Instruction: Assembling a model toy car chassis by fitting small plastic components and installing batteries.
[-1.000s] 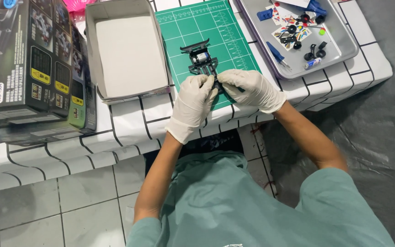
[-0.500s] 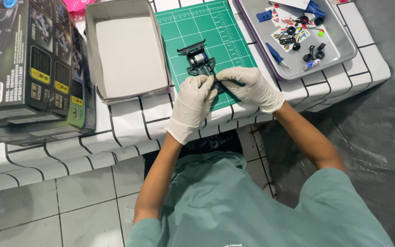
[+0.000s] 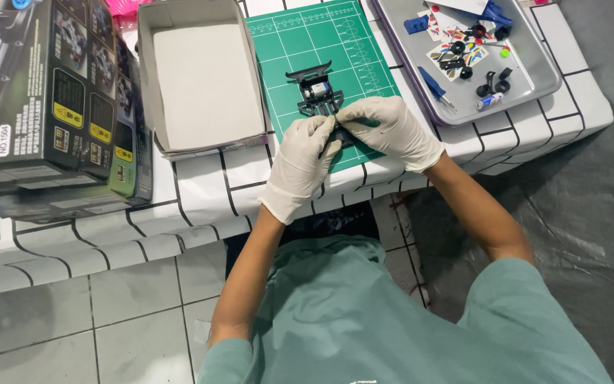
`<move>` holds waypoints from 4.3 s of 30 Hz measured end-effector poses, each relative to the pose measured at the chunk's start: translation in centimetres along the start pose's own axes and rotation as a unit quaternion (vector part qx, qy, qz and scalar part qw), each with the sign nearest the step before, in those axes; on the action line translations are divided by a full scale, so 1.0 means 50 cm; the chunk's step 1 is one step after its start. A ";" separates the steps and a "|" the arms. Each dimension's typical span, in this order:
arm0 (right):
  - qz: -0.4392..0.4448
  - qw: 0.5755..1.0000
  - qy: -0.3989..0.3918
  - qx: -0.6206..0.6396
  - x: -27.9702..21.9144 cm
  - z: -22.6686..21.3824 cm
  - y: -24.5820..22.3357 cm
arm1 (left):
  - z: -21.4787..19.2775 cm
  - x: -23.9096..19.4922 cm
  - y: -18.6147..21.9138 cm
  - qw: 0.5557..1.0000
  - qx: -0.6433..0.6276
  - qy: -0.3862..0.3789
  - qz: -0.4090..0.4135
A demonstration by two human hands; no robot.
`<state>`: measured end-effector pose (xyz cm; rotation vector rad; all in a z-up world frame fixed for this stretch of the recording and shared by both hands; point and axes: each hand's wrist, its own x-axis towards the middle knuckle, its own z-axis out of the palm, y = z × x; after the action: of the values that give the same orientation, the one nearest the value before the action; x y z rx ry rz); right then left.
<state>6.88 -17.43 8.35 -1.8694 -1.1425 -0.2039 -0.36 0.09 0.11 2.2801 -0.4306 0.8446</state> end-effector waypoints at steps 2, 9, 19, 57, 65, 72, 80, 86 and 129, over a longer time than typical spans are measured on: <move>0.003 1.000 -0.004 0.002 -0.003 0.004 0.005 | 0.004 -0.001 -0.004 1.000 0.018 -0.001 0.009; 0.001 1.000 0.014 -0.015 -0.002 -0.001 -0.001 | 0.001 0.005 0.002 1.000 0.012 0.009 0.024; -0.204 0.969 -0.015 -0.140 -0.025 -0.014 0.004 | 0.000 0.002 0.004 0.999 -0.017 0.044 0.027; 0.454 0.699 -0.186 -0.521 -0.098 -0.399 0.177 | -0.042 0.013 0.038 0.996 0.053 0.074 -0.026; 0.447 0.820 -0.092 -0.347 -0.087 -0.368 0.146 | -0.037 0.005 0.032 0.995 0.070 0.054 -0.038; 0.324 0.916 0.031 -0.235 -0.095 -0.376 0.083 | -0.041 0.005 0.032 0.996 0.056 0.061 -0.015; 0.278 0.938 0.093 0.184 -0.005 -0.244 -0.034 | -0.048 0.008 0.034 0.997 0.054 0.032 -0.038; 0.302 0.943 0.021 0.140 0.057 -0.094 -0.033 | -0.044 0.003 0.030 0.997 0.055 0.036 -0.028; 0.030 0.997 -0.045 -0.048 0.047 0.012 0.047 | -0.036 -0.001 0.026 0.996 0.066 0.044 -0.051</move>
<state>9.85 -15.88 7.83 -2.0118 -1.1535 -0.1442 -1.88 0.36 1.73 2.3523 -0.2243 0.9411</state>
